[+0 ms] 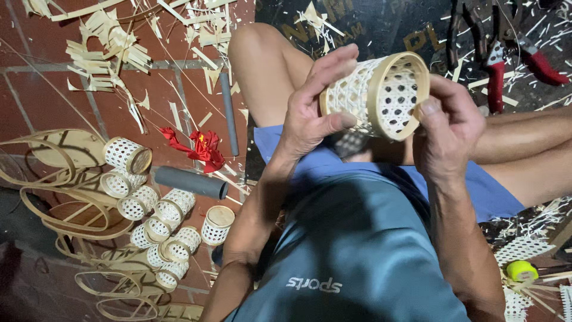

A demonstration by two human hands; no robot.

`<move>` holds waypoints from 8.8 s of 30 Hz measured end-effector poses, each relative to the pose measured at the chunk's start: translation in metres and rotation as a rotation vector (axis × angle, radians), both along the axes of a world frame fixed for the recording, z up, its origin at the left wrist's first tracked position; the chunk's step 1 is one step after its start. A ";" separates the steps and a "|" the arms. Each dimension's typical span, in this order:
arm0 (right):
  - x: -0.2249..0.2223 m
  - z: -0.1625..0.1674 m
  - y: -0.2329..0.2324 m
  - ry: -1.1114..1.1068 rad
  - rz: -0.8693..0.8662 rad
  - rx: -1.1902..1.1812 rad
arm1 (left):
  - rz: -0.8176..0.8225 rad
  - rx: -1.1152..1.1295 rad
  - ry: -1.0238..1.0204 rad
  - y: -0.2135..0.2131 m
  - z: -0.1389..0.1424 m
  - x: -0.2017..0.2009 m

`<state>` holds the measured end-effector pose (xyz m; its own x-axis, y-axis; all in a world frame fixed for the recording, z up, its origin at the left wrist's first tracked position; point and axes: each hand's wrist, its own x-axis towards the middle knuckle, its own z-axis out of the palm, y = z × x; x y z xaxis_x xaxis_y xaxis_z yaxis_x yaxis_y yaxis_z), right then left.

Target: The person sits on the floor weaving a small perforated bamboo basket, fitting and pressing thin bamboo strips into the woven body and tapping the basket with a gray cylindrical tool to seat the strips. They use pliers to trim or adjust a strip and bend a long bamboo strip by hand before continuing to weave.

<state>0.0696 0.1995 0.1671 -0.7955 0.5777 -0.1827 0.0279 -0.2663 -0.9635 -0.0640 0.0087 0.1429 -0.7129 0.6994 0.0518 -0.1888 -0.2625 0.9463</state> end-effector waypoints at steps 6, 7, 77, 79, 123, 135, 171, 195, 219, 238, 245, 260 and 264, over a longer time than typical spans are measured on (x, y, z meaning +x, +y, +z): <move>0.015 -0.003 -0.007 0.158 -0.039 0.120 | 0.013 0.136 -0.030 0.001 -0.004 0.002; 0.017 -0.004 -0.008 0.162 -0.046 0.139 | 0.024 0.118 0.007 0.001 -0.003 0.003; -0.037 -0.068 0.064 -0.294 1.053 1.072 | -0.349 -0.241 1.044 0.037 -0.078 -0.021; -0.036 -0.056 0.071 -0.089 0.979 1.220 | -0.339 -0.219 1.052 0.038 -0.073 -0.038; -0.023 -0.107 0.099 -0.106 0.787 1.342 | -0.209 -0.279 1.348 0.092 -0.112 -0.028; 0.042 -0.075 0.083 0.164 0.334 1.411 | -0.236 -0.234 1.443 0.089 -0.079 -0.027; -0.018 -0.107 0.101 -0.428 0.309 0.268 | 0.105 -0.660 0.915 0.145 -0.104 -0.011; -0.023 -0.121 0.100 -0.266 0.322 0.373 | -0.046 -0.544 0.864 0.144 -0.104 -0.023; 0.035 -0.099 0.079 -0.404 0.125 0.046 | 0.030 -0.779 0.152 0.082 -0.101 0.016; 0.027 -0.146 0.044 -0.398 -0.043 -0.070 | 0.086 -0.591 -0.311 0.086 -0.105 0.039; 0.024 -0.131 0.048 -0.468 0.051 0.107 | 0.096 -0.717 -0.204 0.085 -0.104 0.040; -0.003 -0.104 0.078 -0.472 0.171 0.669 | 0.227 -0.842 0.340 0.077 -0.110 0.038; -0.039 -0.116 0.099 -0.661 0.172 0.950 | 0.216 -0.867 0.335 0.076 -0.101 0.028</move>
<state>0.0304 0.2990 0.0510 -0.7883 0.5986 -0.1424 0.5636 0.6096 -0.5575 -0.0365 0.0850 0.0414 -0.8732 0.4454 -0.1977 0.0981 0.5581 0.8239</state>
